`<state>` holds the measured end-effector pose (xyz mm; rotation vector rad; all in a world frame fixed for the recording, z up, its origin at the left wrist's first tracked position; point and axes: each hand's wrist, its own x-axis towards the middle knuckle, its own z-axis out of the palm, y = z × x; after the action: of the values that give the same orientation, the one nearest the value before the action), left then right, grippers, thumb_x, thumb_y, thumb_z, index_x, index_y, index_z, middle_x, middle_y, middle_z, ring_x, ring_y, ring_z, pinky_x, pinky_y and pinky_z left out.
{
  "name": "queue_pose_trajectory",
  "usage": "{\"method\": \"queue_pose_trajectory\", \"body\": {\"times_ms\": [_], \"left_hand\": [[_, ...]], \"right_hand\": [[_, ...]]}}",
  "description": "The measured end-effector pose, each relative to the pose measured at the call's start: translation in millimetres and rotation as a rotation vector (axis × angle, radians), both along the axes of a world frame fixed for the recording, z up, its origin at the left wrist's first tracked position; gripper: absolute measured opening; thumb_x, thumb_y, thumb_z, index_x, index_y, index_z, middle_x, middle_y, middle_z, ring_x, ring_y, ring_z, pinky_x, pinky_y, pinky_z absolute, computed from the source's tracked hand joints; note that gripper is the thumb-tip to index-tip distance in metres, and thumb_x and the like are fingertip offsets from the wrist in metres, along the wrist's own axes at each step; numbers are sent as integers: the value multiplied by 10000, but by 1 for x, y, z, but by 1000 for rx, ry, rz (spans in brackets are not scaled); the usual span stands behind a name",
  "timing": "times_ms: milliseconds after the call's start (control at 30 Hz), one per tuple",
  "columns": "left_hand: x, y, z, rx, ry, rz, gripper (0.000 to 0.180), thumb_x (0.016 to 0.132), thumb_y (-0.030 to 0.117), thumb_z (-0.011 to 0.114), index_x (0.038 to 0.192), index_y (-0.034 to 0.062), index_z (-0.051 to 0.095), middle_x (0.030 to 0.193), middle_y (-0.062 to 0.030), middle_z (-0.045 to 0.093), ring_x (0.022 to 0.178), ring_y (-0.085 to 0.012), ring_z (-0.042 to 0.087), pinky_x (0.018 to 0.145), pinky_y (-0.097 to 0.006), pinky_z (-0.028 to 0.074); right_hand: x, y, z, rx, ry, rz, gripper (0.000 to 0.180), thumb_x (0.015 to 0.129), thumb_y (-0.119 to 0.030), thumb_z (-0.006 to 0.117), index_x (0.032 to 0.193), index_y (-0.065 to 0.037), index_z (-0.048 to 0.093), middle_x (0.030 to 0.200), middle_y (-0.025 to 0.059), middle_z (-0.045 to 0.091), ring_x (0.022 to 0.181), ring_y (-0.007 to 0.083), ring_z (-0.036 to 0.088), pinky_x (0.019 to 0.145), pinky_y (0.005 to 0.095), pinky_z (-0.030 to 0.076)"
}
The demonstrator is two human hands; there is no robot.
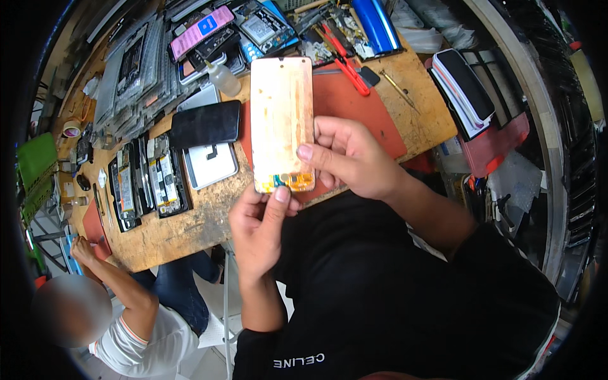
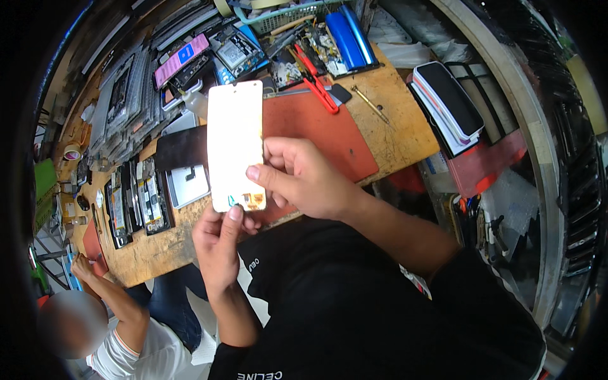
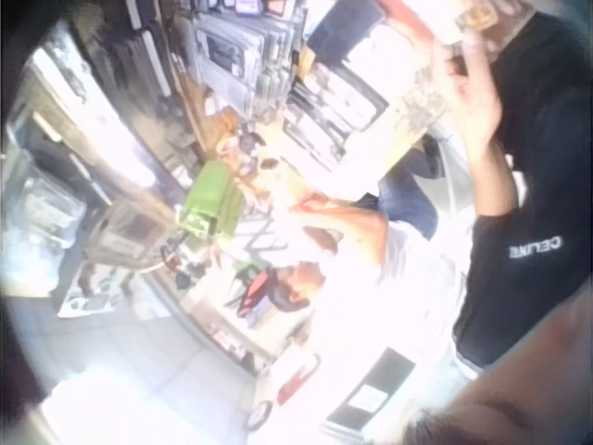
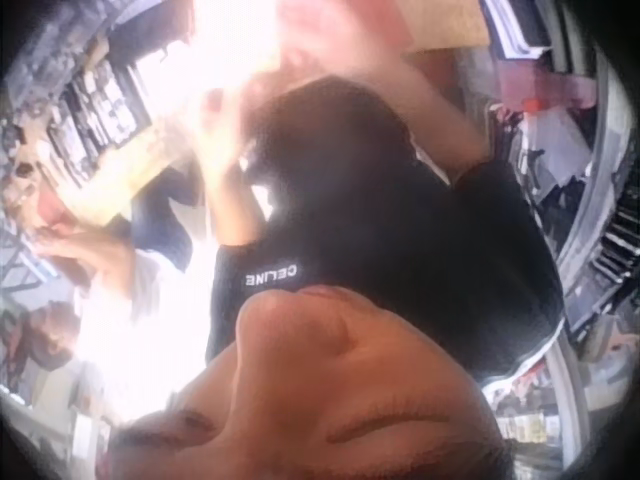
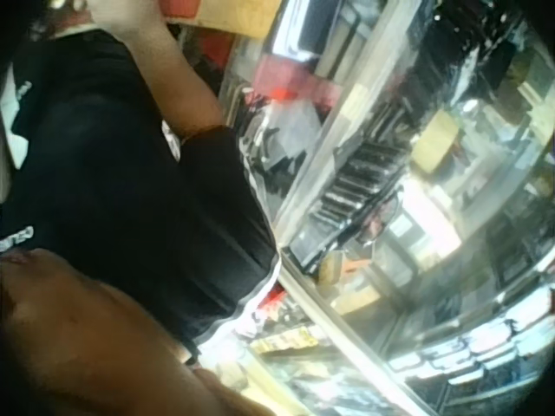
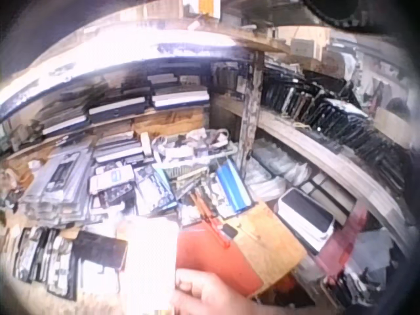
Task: The person cleans a smartphone back panel with a toothbrush and liquid, then writes on it with a marker. They wrap the panel in bubble wrap and place it on the table. The person then picks up a black smartphone, removes its back cover, and inspects the internal components.
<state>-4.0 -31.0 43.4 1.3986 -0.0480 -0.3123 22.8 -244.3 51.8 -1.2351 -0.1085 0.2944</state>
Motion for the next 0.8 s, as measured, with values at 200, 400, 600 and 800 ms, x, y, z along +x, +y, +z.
{"method": "queue_pose_trajectory", "body": {"times_ms": [200, 400, 600, 800], "left_hand": [[14, 2, 6, -66, 10, 41, 228, 1104, 199, 639, 1205, -4, 665, 979, -53, 739, 803, -88, 676, 728, -246, 552], [23, -24, 2, -118, -46, 132, 178, 1090, 178, 666, 1105, 1, 658, 934, -46, 740, 758, -66, 656, 651, -222, 557], [24, -35, 2, -56, -92, 194, 162, 1089, 149, 664, 1040, -4, 644, 917, -79, 743, 727, -89, 653, 684, -247, 546], [27, -33, 1, -49, -98, 195, 166, 1089, 140, 660, 1001, 1, 635, 892, -88, 738, 714, -98, 655, 666, -258, 548]], "right_hand": [[-1, 0, -5, 2, -64, 52, 265, 1115, -232, 608, 1214, 10, 656, 919, 29, 714, 665, 35, 591, 579, 191, 465], [-11, -18, -14, 143, 114, -1, 363, 1144, -362, 544, 1078, -18, 641, 870, 46, 692, 723, 67, 667, 622, 204, 500], [-14, -17, -24, -46, -22, 92, 272, 1053, -185, 713, 851, -34, 611, 787, -8, 642, 710, 36, 595, 628, 237, 494], [-10, -27, -23, -53, 16, 144, 229, 1087, -192, 643, 949, -9, 640, 827, 33, 700, 711, 83, 656, 634, 248, 529]]}}
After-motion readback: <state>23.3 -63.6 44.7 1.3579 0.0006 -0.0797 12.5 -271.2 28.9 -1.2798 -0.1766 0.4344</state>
